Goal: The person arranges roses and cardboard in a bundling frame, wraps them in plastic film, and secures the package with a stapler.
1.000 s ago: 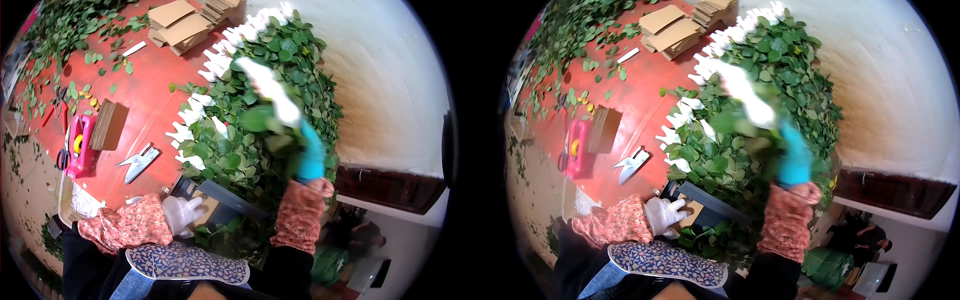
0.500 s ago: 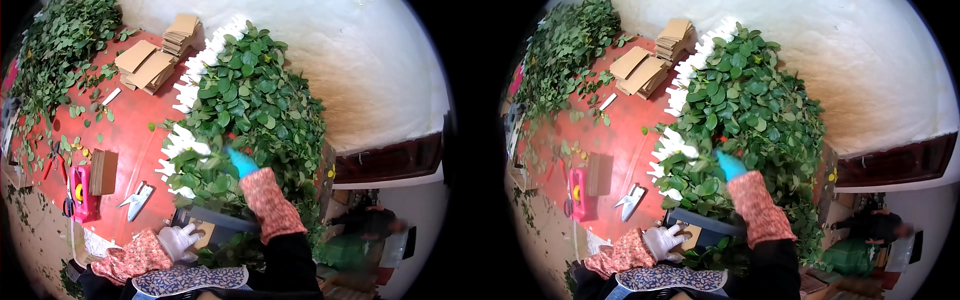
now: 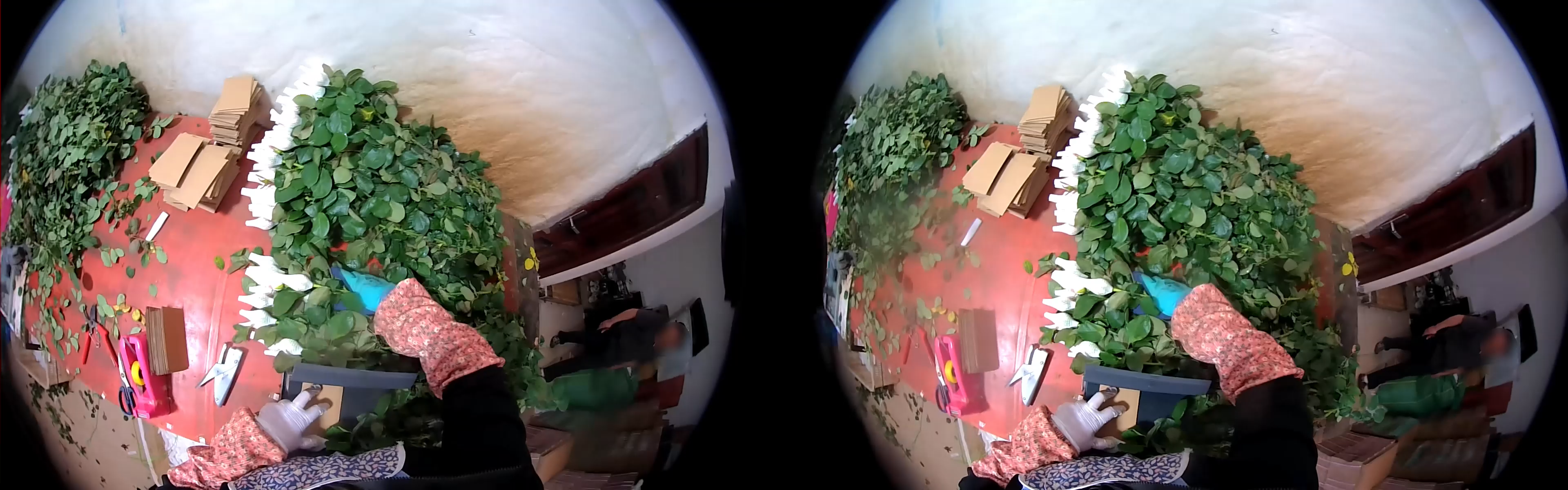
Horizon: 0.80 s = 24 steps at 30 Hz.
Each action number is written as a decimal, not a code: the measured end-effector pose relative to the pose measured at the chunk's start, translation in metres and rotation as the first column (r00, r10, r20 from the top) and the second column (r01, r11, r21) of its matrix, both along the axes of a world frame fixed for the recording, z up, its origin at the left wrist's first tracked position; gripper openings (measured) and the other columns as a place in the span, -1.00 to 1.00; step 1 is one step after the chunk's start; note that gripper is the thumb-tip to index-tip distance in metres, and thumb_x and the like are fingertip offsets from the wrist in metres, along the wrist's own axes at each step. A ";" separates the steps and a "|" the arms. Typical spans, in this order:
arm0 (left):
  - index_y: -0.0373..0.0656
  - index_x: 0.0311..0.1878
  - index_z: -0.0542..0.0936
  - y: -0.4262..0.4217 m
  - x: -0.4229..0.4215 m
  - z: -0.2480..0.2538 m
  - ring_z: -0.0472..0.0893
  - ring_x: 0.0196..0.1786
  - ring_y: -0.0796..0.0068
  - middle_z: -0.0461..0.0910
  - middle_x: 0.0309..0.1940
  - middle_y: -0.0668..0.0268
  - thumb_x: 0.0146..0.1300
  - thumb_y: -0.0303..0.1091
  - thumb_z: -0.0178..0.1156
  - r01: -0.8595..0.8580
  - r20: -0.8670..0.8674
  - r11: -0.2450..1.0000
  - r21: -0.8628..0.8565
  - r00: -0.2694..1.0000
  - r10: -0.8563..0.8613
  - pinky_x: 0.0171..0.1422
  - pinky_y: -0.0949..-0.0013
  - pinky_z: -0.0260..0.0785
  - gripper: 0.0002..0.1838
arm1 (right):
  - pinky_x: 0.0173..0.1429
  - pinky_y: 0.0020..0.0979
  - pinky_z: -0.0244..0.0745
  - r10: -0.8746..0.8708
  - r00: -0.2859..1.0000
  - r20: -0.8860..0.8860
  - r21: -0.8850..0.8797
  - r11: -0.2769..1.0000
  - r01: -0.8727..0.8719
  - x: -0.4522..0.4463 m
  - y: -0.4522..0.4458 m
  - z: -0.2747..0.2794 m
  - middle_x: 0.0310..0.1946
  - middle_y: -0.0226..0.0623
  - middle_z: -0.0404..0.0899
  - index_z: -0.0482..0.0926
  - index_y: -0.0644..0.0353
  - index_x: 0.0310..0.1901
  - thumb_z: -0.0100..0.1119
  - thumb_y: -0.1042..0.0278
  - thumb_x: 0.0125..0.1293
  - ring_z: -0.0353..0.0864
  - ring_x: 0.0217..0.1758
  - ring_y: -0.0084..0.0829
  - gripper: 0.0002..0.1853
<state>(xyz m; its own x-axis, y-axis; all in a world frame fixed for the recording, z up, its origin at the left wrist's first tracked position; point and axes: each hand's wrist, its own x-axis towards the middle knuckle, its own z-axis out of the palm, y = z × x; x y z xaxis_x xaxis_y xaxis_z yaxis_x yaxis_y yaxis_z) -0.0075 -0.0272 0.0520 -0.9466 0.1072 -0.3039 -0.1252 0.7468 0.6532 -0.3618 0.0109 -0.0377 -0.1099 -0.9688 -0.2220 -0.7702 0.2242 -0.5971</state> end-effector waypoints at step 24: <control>0.18 0.39 0.34 0.018 0.001 0.011 0.58 0.08 -0.17 0.17 0.45 0.11 0.07 -0.16 0.38 -0.122 0.180 0.992 0.022 0.977 0.116 0.06 0.04 0.56 -0.24 | 0.07 0.01 0.42 -0.519 0.638 -0.569 -0.438 0.848 0.298 -0.218 -0.147 0.103 -0.06 -0.01 0.59 0.43 0.13 0.19 0.09 0.13 0.32 0.59 0.00 -0.02 -0.55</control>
<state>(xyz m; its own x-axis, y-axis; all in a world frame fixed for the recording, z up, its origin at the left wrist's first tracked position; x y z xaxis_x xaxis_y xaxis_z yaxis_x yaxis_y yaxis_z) -0.0065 -0.0097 0.0626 -0.8844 0.0092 -0.4667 -0.3283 0.6983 0.6360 -0.5801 -0.1356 0.0654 -0.5166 -0.7889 0.3328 -0.8485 0.5237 -0.0758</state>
